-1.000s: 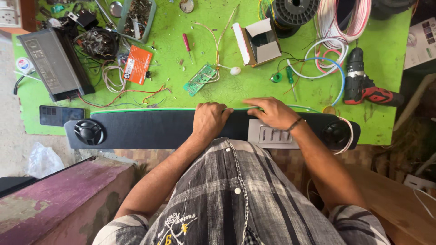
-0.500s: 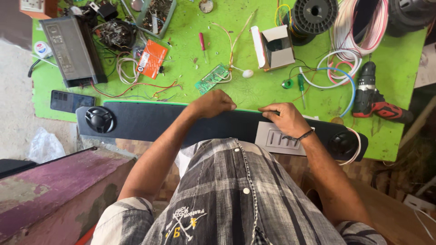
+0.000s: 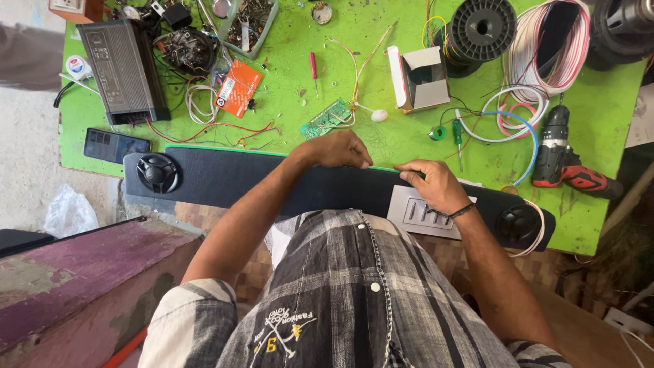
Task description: The person applies glue from a small white bottle along the edge of a long black speaker bar to secure a green LED strip. They repeatedly pick up the glue bottle, apply glue in short segments, and press the strip into place along the bar's length.
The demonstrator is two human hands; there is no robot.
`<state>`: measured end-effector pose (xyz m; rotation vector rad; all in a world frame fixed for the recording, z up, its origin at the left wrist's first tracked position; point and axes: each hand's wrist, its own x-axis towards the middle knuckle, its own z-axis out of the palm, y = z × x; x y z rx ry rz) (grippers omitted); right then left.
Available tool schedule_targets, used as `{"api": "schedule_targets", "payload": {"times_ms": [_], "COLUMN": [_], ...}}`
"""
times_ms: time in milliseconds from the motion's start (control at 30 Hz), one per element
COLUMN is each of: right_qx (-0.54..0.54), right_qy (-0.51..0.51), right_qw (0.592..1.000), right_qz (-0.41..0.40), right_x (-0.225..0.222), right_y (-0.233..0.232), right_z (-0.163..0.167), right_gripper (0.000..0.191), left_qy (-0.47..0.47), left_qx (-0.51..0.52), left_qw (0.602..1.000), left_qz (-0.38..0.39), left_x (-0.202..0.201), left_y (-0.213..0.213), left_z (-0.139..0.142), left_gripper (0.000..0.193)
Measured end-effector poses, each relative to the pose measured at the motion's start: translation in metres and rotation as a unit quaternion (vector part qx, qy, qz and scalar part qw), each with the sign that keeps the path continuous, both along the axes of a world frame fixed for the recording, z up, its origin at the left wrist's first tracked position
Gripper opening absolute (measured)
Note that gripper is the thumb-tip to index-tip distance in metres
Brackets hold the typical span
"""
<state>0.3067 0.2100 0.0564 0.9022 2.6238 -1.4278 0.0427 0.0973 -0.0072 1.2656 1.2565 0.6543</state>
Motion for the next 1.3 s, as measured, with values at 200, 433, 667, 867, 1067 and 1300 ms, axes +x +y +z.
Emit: {"api": "schedule_targets", "payload": {"times_ms": [200, 433, 667, 867, 1067, 1300], "right_qx": [0.013, 0.008, -0.002, 0.02, 0.005, 0.022], "right_qy": [0.009, 0.032, -0.005, 0.023, 0.003, -0.012], "right_qw": [1.0, 0.999, 1.0, 0.999, 1.0, 1.0], "right_qz": [-0.002, -0.008, -0.02, 0.018, -0.002, -0.003], "right_x": [-0.007, -0.028, -0.029, -0.029, -0.026, 0.003], "right_y": [-0.001, -0.019, -0.017, -0.014, -0.012, 0.008], "right_z": [0.007, 0.004, 0.006, 0.007, 0.006, 0.0], "right_gripper": [0.023, 0.018, 0.017, 0.018, 0.018, 0.02], "left_qy": [-0.018, -0.082, -0.102, -0.21, -0.195, -0.212], "left_qx": [-0.014, -0.051, -0.051, -0.121, -0.1, -0.136], "left_qw": [1.0, 0.995, 0.993, 0.968, 0.973, 0.964], "left_qz": [0.021, 0.019, -0.002, -0.058, -0.067, -0.087], "left_x": [0.001, -0.001, -0.004, -0.003, 0.001, 0.003], "left_y": [0.004, 0.004, 0.01, 0.021, 0.022, 0.026], "left_z": [-0.002, -0.014, -0.021, -0.039, -0.049, -0.044], "left_gripper": [0.024, 0.024, 0.024, 0.031, 0.032, 0.037]}}
